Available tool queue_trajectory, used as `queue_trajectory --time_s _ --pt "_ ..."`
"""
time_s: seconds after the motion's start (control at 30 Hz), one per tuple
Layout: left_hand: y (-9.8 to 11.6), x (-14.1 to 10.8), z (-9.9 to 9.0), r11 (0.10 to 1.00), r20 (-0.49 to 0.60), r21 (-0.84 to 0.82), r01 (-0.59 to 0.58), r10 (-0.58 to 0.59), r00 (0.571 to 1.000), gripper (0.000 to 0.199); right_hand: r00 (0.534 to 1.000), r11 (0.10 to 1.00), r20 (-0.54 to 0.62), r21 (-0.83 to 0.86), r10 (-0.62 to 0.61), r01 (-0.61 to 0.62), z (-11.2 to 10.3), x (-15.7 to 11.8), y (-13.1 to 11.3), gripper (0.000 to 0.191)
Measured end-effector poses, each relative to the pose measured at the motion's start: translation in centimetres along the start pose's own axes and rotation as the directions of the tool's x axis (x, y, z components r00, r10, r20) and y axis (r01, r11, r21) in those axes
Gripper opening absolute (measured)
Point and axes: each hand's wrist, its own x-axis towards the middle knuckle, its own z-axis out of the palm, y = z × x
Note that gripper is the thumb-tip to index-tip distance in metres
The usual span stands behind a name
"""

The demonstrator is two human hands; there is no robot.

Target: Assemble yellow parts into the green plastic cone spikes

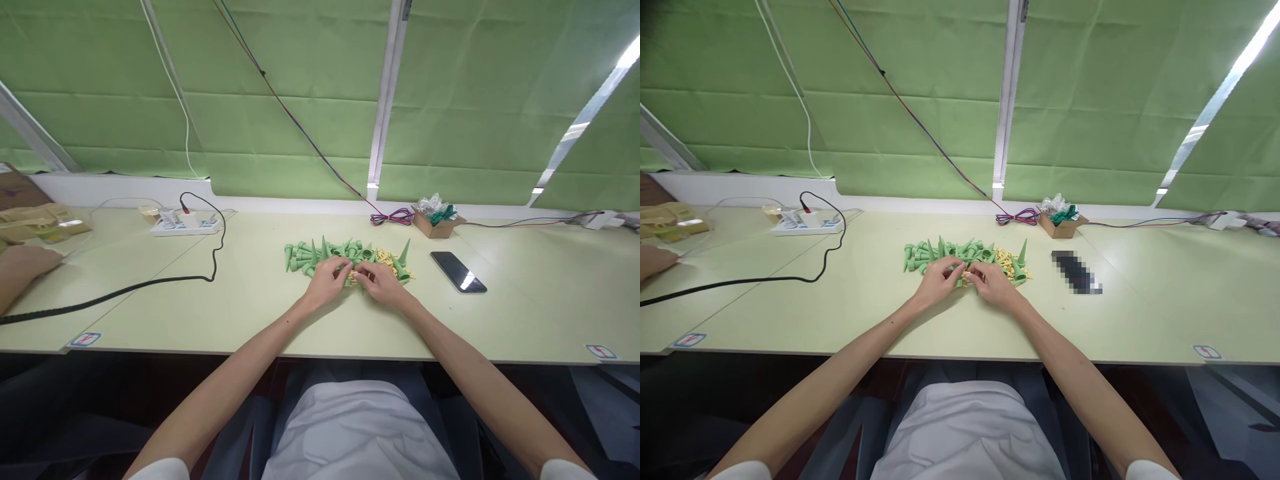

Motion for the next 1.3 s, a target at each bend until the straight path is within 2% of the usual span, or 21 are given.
queue_trajectory --time_s 0.57,0.8,1.13,1.3 --pt "-0.23 -0.06 0.06 0.999 0.017 -0.032 0.002 -0.002 1.000 0.026 1.000 1.000 0.008 -0.029 -0.009 0.009 -0.05 -0.02 0.01 0.028" --pt "-0.10 -0.04 -0.01 1.000 0.022 -0.018 -0.009 0.009 1.000 0.027 1.000 0.998 0.007 -0.060 -0.012 0.012 -0.12 -0.01 -0.18 0.036" --pt "0.01 0.05 0.10 0.996 -0.014 -0.079 0.038 -0.039 0.999 0.029 0.999 0.996 -0.053 -0.089 0.007 -0.012 0.07 0.04 0.09 0.044" --pt "0.22 0.04 0.01 0.995 -0.011 -0.083 0.058 -0.059 0.998 0.030 1.000 0.994 -0.030 -0.109 0.004 -0.007 0.13 0.03 0.23 0.041"
